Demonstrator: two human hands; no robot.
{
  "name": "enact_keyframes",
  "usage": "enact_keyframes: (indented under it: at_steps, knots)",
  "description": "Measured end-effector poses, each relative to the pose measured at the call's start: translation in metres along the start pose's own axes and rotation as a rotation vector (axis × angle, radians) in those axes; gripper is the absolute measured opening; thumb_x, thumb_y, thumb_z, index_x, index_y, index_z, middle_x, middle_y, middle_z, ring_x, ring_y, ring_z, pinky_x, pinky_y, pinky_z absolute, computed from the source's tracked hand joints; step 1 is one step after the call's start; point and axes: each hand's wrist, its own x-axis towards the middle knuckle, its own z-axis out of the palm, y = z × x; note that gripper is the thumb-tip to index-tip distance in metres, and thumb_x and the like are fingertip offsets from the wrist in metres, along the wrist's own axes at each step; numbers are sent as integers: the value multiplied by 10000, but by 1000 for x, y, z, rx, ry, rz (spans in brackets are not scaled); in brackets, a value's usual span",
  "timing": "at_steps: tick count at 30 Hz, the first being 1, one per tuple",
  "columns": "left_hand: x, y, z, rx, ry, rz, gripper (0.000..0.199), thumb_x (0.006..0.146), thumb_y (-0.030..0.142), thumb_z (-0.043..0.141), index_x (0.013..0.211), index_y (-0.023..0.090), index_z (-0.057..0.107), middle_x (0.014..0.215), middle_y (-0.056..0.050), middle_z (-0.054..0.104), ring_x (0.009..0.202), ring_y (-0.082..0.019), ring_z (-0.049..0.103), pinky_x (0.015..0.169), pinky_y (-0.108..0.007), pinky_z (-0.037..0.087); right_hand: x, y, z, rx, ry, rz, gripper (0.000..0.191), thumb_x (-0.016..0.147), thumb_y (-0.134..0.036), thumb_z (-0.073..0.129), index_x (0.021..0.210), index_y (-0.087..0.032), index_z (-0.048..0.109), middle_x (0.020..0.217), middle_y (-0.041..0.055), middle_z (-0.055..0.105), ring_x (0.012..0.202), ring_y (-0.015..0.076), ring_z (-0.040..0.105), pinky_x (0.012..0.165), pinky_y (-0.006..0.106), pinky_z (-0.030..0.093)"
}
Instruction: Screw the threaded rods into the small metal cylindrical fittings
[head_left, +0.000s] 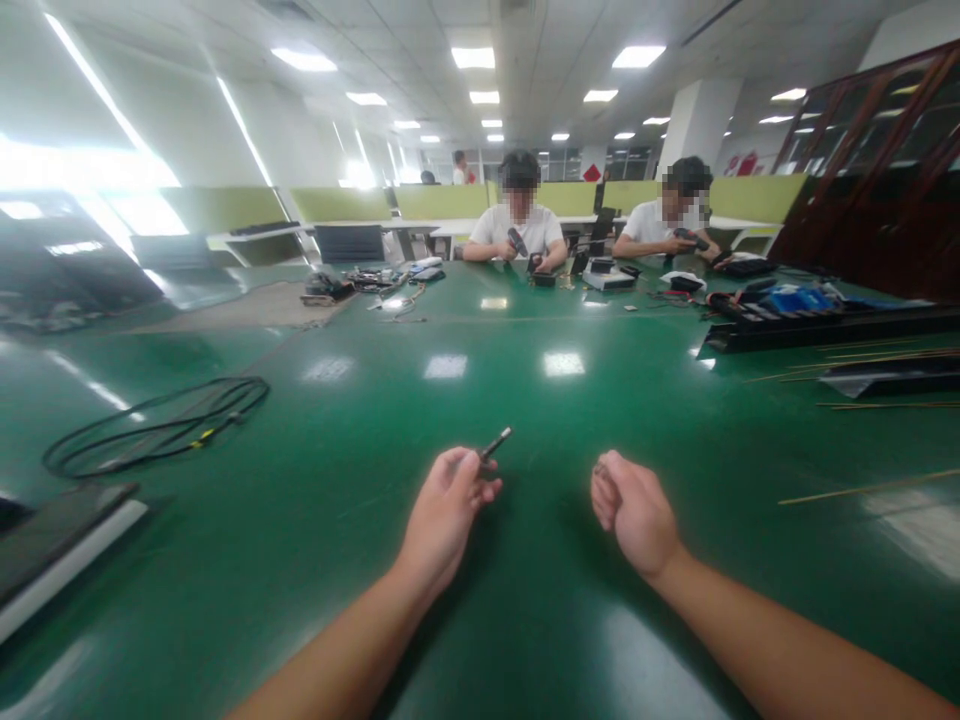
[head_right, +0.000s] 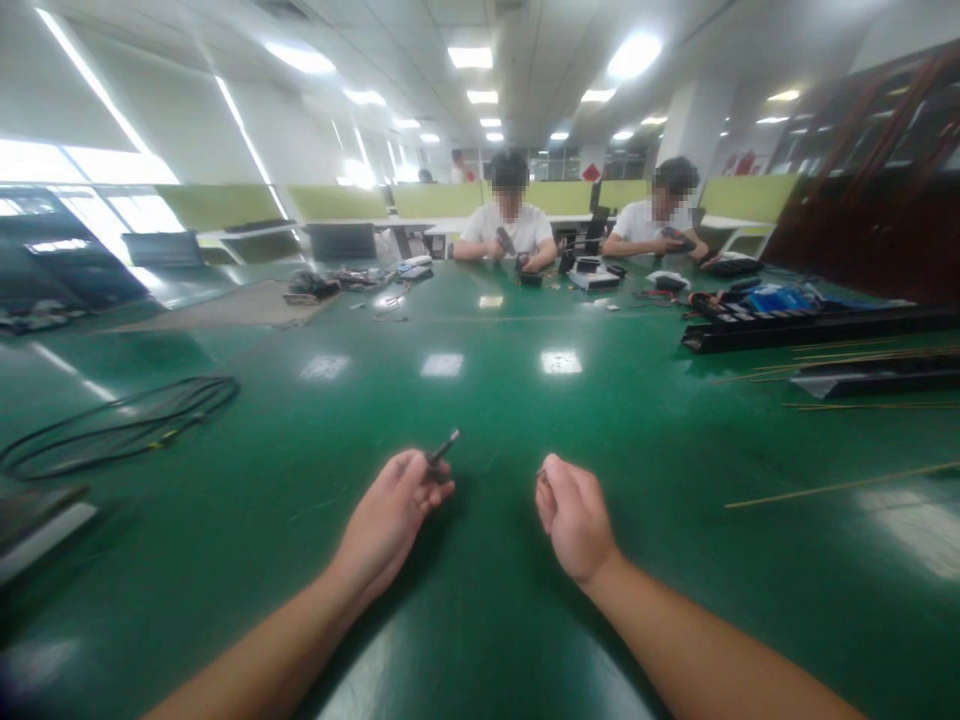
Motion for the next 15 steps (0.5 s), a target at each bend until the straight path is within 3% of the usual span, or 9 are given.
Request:
enact_keyframes:
  at_steps: [7,11,15]
  knots:
    - [-7,12,-1,-195,19,-58,290,897,432,630,870,161,531,661,19,595,507,-75,482,732,-281,573,0,5,-1,-22,-76,27,535,969,-576,443,569,-224,405,451,-44,411,412,115,400,449,262,331]
    - [-20,34,-5,-310,98,-19,219,776,281,753,818,157,577,737,7,622,620,-96,565,711,-257,579,1,7,-2,-18,-97,28,534,964,-593,440,581,-223,407,460,-45,416,417,114,405,452,257,334]
    - [-34,62,-25,-155,179,115,298,674,283,833,877,159,653,895,-34,706,763,-133,640,708,-211,566,2,9,-2,-44,-125,14,539,962,-606,431,588,-219,416,469,-46,425,426,112,412,466,255,348]
